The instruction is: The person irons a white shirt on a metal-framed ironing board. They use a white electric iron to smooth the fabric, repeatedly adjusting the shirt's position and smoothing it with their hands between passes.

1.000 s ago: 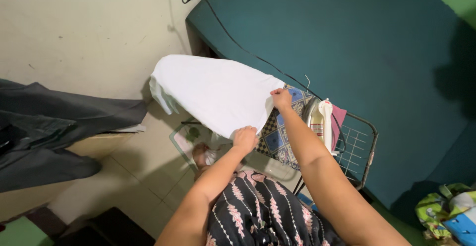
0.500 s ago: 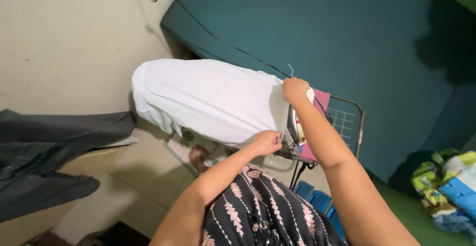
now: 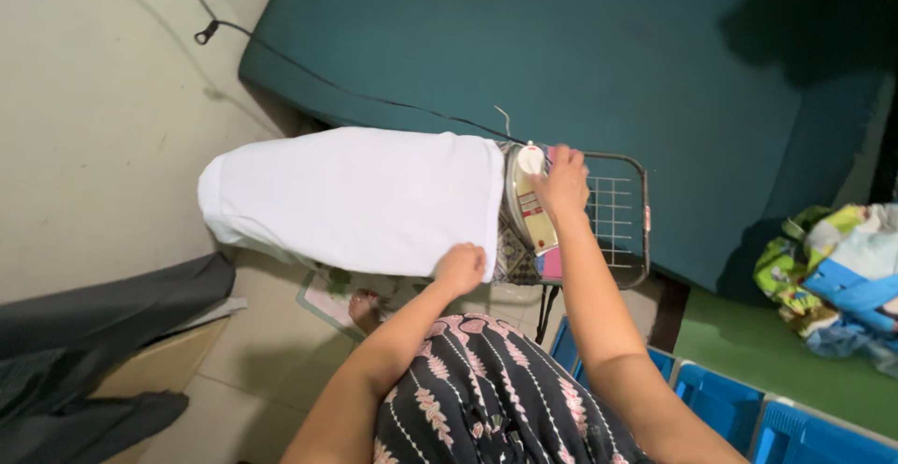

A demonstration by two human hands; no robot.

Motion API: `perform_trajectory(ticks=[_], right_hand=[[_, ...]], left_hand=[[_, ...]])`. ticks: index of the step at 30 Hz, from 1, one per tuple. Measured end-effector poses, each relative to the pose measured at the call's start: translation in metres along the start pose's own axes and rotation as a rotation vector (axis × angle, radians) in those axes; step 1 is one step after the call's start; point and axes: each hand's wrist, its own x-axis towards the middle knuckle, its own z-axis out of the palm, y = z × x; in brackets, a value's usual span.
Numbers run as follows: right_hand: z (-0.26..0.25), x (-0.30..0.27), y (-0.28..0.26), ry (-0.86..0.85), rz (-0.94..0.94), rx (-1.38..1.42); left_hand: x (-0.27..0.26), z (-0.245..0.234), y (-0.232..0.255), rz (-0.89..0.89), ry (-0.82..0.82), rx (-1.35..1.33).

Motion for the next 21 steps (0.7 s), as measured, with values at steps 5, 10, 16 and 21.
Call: perform_trajectory(ticks=[5,10,16,21], right_hand=[[0.045,0.000,0.038,-0.422,0.309,0.163],[0.059,-0.009,0.040,-0.258,0.297,0.207],[0.031,-0.061,0.015,-0.212,0.217,0.310],[0.024,-0.119,-0.035,-0.315,0.240,0.313]], left_hand=[[0.001,-0.024,-0.024,-0.020,0.330,0.023],[-0.006,-0.054,-0.054,-0.198,0.292,0.240],[-0.018,-0.084,-0.077,-0.262,0.118,0.333],[-0.029,-0.113,-0.093,-0.276,0.062,0.324]])
